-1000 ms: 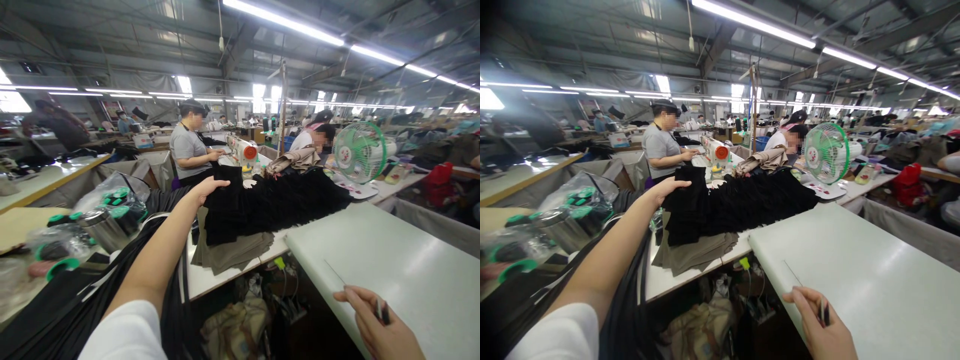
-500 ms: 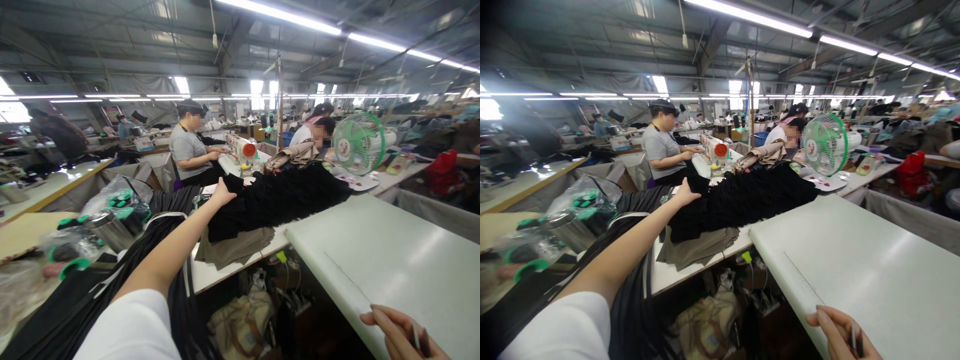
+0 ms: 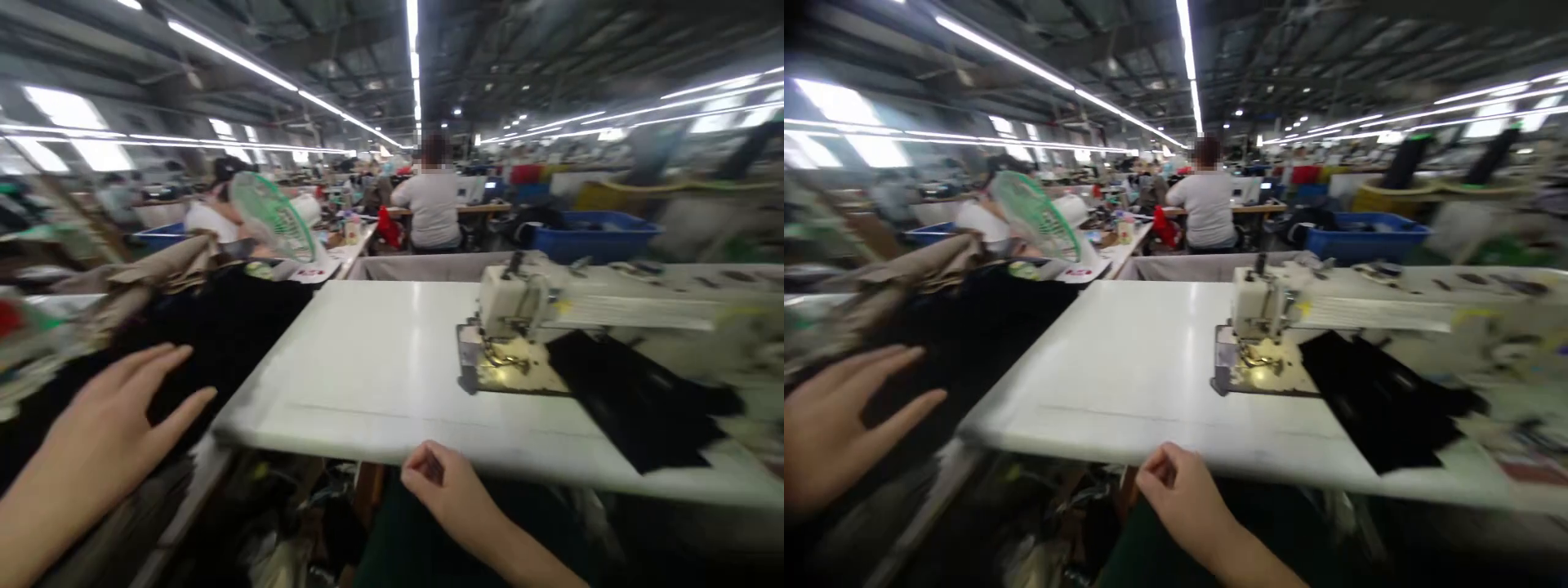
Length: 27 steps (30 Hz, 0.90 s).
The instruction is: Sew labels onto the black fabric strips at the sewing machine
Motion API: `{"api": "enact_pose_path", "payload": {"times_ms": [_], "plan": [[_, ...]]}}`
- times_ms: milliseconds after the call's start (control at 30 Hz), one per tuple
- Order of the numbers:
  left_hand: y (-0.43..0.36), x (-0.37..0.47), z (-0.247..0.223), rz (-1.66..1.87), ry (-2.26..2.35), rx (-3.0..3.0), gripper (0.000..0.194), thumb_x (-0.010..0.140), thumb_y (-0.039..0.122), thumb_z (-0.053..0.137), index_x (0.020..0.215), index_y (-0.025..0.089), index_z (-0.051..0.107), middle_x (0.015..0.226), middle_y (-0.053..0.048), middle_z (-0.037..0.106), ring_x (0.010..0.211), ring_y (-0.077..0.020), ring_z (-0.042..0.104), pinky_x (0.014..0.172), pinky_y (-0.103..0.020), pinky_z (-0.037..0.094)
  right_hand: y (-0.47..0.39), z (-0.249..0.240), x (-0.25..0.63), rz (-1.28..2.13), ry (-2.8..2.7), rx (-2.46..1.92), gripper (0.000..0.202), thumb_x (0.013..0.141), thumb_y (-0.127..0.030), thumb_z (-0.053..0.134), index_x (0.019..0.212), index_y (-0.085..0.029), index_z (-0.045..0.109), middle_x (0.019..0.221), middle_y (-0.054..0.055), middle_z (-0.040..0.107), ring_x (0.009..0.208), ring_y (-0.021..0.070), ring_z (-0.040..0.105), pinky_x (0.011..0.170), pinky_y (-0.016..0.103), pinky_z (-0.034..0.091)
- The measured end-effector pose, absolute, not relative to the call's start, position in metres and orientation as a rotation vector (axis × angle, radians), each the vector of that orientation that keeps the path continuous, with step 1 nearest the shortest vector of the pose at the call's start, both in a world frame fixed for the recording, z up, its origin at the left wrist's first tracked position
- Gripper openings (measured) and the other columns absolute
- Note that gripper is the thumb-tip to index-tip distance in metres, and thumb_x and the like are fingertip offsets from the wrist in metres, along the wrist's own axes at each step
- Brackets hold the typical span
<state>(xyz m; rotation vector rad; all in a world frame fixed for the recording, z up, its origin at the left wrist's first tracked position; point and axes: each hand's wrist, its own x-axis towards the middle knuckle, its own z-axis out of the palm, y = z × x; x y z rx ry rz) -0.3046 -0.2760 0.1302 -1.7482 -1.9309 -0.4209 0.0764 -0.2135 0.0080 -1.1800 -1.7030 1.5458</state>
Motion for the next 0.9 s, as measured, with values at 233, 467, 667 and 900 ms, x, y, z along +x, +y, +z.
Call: {"api": "enact_pose_path", "payload": {"times_ms": [233, 467, 667, 900], "plan": [[-0.128, -0.127, 0.011, -0.763, -1.370, -2.655, 0.041, 0.087, 0.056, 0.056, 0.119, 0.035, 0.070, 0.120, -0.004, 0.073, 0.106, -0.0353, 0.070, 0.100, -0.058, 0.054, -0.207, 0.022, 0.192, 0.727, -1.618, -1.376, 0.026, 0.099, -0.024, 0.043, 0.101, -0.019, 0.069, 0.097, 0.006, 0.069, 0.094, 0.0188, 0.066, 0.087, 0.029, 0.049], [-0.072, 0.004, 0.008, -0.907, -1.336, -3.069, 0.038, 0.090, 0.048, 0.054, 0.111, 0.022, 0.074, 0.114, -0.010, 0.074, 0.104, -0.0288, 0.071, 0.094, -0.044, 0.059, -0.201, 0.020, 0.321, 0.208, -1.310, -1.945, 0.029, 0.098, -0.040, 0.045, 0.106, -0.023, 0.067, 0.108, 0.006, 0.068, 0.097, 0.0239, 0.068, 0.084, 0.034, 0.050], [-0.064, 0.071, 0.007, -1.004, -1.137, -3.155, 0.033, 0.094, 0.033, 0.051, 0.118, 0.020, 0.070, 0.117, -0.012, 0.071, 0.110, -0.0283, 0.068, 0.099, -0.046, 0.057, -0.175, -0.012, 0.349, 0.170, -1.001, -2.109, 0.030, 0.082, -0.051, 0.064, 0.075, -0.023, 0.057, 0.068, 0.003, 0.063, 0.062, 0.0246, 0.062, 0.059, 0.033, 0.041], [-0.062, 0.143, 0.022, -0.907, -0.699, -3.230, 0.056, 0.091, 0.004, 0.037, 0.145, 0.017, 0.048, 0.143, -0.015, 0.055, 0.137, -0.0266, 0.050, 0.113, -0.049, 0.045, -0.163, -0.020, 0.347, 0.149, -1.030, -1.944, 0.030, 0.086, -0.053, 0.056, 0.084, -0.023, 0.060, 0.078, 0.003, 0.068, 0.066, 0.0216, 0.063, 0.063, 0.032, 0.045]]}}
